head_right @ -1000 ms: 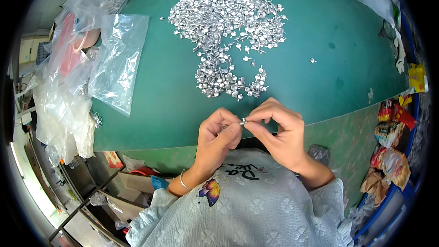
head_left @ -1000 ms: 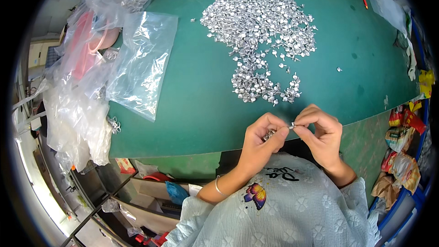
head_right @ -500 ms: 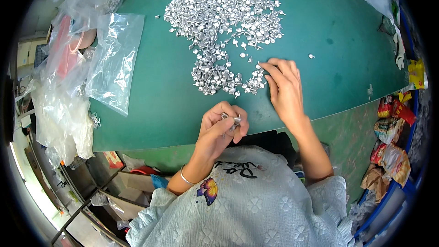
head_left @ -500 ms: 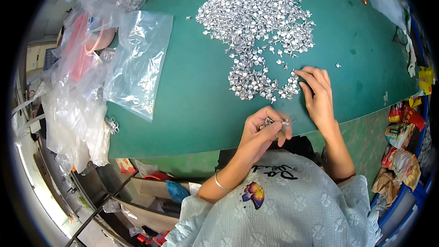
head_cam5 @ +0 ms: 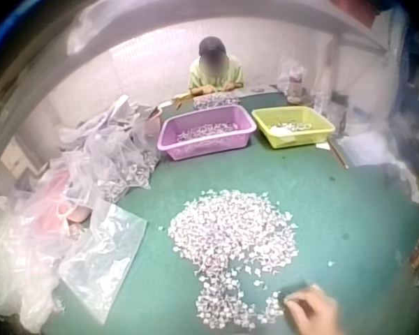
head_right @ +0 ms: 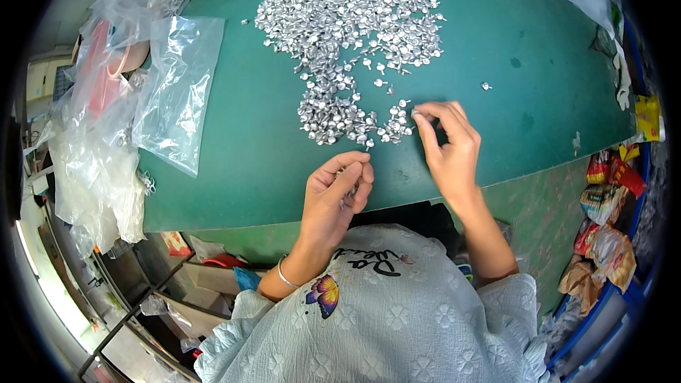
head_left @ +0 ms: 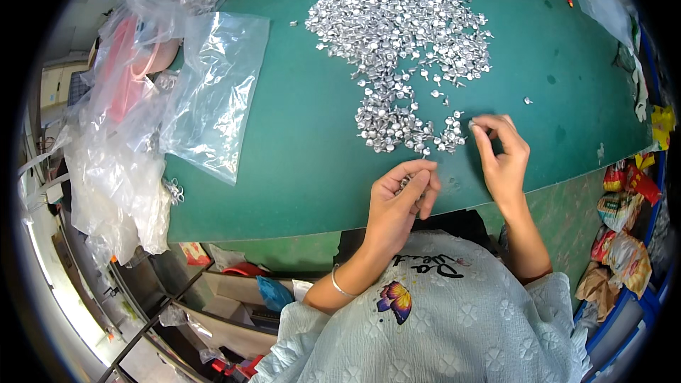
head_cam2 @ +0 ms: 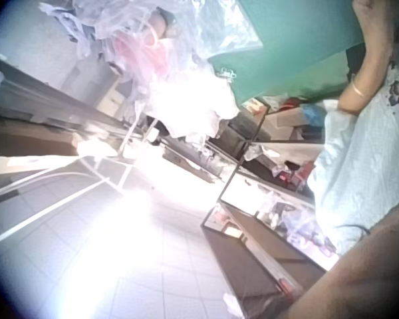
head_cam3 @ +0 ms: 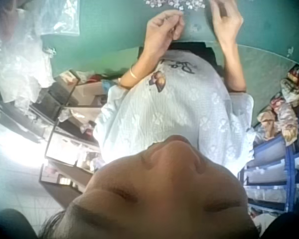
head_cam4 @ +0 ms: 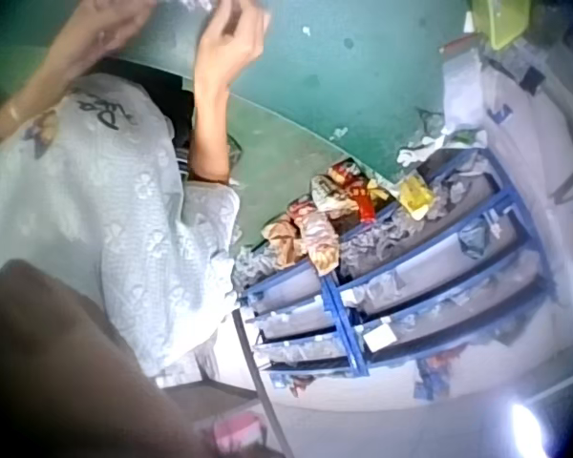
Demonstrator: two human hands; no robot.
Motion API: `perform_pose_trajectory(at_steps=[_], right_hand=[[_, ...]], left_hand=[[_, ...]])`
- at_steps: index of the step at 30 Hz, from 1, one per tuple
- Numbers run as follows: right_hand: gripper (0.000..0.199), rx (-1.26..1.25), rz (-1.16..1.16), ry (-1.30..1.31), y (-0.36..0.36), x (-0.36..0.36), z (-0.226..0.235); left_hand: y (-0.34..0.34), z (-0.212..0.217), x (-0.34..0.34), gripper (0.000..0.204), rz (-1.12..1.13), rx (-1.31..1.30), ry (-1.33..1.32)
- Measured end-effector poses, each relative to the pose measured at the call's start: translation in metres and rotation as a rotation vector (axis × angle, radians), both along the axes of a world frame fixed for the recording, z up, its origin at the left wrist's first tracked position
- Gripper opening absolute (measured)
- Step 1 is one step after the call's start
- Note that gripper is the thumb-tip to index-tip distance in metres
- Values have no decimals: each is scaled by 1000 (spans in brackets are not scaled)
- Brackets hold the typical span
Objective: The person repeatedly picks up small silver components from a pile on a green table and assembles them by hand. They handle the parts one at a time, manipulating them with both hands, and occasionally place them into a plastic bag.
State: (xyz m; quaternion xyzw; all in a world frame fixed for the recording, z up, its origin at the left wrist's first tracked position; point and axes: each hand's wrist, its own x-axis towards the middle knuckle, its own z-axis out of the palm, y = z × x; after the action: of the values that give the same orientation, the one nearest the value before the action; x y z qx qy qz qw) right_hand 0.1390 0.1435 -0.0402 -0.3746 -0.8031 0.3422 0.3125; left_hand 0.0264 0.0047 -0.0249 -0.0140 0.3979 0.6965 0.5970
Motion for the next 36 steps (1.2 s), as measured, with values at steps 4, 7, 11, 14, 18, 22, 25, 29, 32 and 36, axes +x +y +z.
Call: perform_pose_trajectory(at_steps=[4,7,11,14,18,22,25,29,32,36], right_hand=[[9,-885,48,298,-24,4,18],[9,-964,160,347,-31,6,28],[13,-964,195,453,-33,7,36],[16,-918,203,463,-35,9,40],[18,-810,262,403,-36,13,46],[17,-702,248,409,-38,11,51],[15,-696,239,416,-38,12,55],[14,-686,254,411,-38,13,55],[10,-692,252,405,-38,15,52],[5,-818,203,446,-41,12,42]], left_hand=[[1,3,4,19,6,-65,98],[6,11,7,19,-10,-90,309],[8,21,6,17,-83,-55,536],[9,21,8,14,-46,-17,624],[5,27,8,15,-37,-61,465],[4,27,8,15,-33,-23,518],[4,24,10,15,-17,21,588],[4,27,10,16,-26,23,590],[2,29,10,18,-62,-2,526],[4,26,10,12,-100,-37,495]])
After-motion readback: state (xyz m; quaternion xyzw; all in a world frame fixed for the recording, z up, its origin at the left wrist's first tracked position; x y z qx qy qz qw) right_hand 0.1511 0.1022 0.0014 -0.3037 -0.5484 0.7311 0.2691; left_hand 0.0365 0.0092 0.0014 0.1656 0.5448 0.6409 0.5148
